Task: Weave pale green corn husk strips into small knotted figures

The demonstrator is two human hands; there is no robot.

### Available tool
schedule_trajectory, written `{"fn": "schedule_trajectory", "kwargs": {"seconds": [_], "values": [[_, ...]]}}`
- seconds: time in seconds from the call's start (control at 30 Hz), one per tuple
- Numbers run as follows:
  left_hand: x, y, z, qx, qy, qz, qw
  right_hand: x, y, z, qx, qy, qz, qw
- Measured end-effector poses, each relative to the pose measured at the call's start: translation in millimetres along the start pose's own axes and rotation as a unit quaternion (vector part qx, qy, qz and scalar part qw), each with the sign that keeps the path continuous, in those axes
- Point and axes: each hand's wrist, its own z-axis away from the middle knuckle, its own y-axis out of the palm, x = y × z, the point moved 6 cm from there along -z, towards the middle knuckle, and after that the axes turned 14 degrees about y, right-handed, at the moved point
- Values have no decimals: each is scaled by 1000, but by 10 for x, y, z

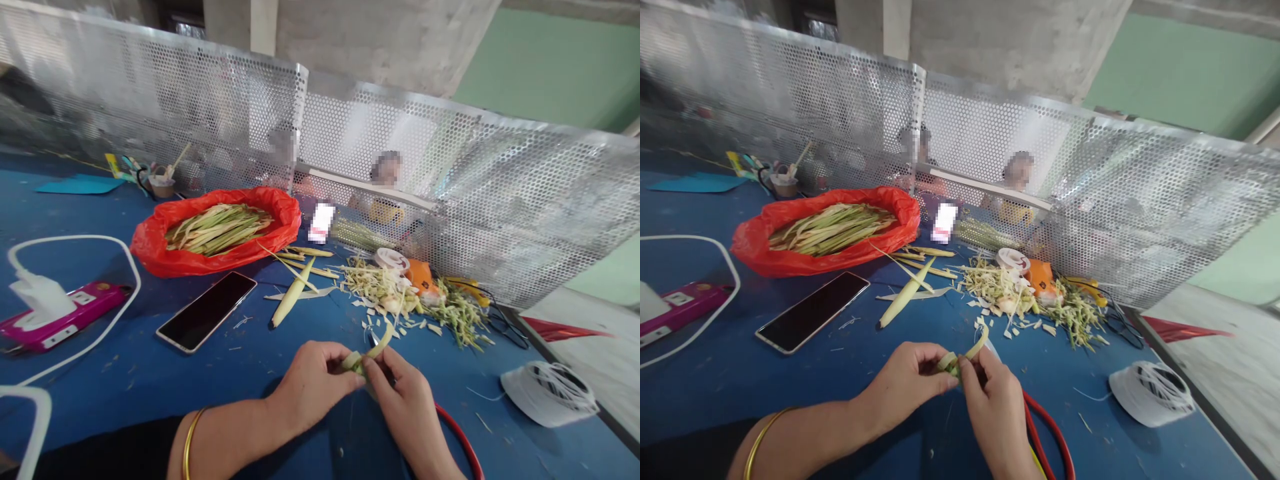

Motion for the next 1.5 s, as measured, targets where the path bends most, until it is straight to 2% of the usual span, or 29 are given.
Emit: {"fn": "schedule_trajectory", "kwargs": {"seconds": [0.13,0.23,0.33,0.43,0.57,0.67,0.77,0.87,1.0,1.1,1.2,1.33,1.5], "values": [[26,-23,-4,-19,-22,3,1000,7,-30,-13,-9,-1,-8,1000],[51,-56,-6,-53,-58,72,994,76,-117,-15,-6,-37,-15,999],[74,-75,-7,-77,-100,148,981,195,-191,9,60,-95,-22,993],[78,-91,-7,-94,-122,176,972,267,-215,35,151,-108,-49,981],[72,-93,-6,-101,-122,179,971,311,-196,41,182,-105,-96,973],[89,-95,-4,-103,-120,176,972,349,-171,58,168,-135,-102,971],[113,-98,-3,-103,-121,176,971,349,-256,61,100,-152,-131,974],[122,-102,-2,-111,-128,178,969,302,-361,64,46,-143,-190,970],[77,-98,-19,-110,-110,159,975,228,-354,55,52,-94,-263,959],[48,-103,-34,-98,-80,112,986,199,-266,33,48,-48,-155,986],[36,-134,-48,-88,-38,33,995,206,-190,27,54,-52,-57,996],[11,-181,-48,-83,1,-62,995,168,-131,29,68,-44,-13,997],[-83,-180,-20,-75,27,-133,988,155,-77,38,72,-39,-2,997]]}}
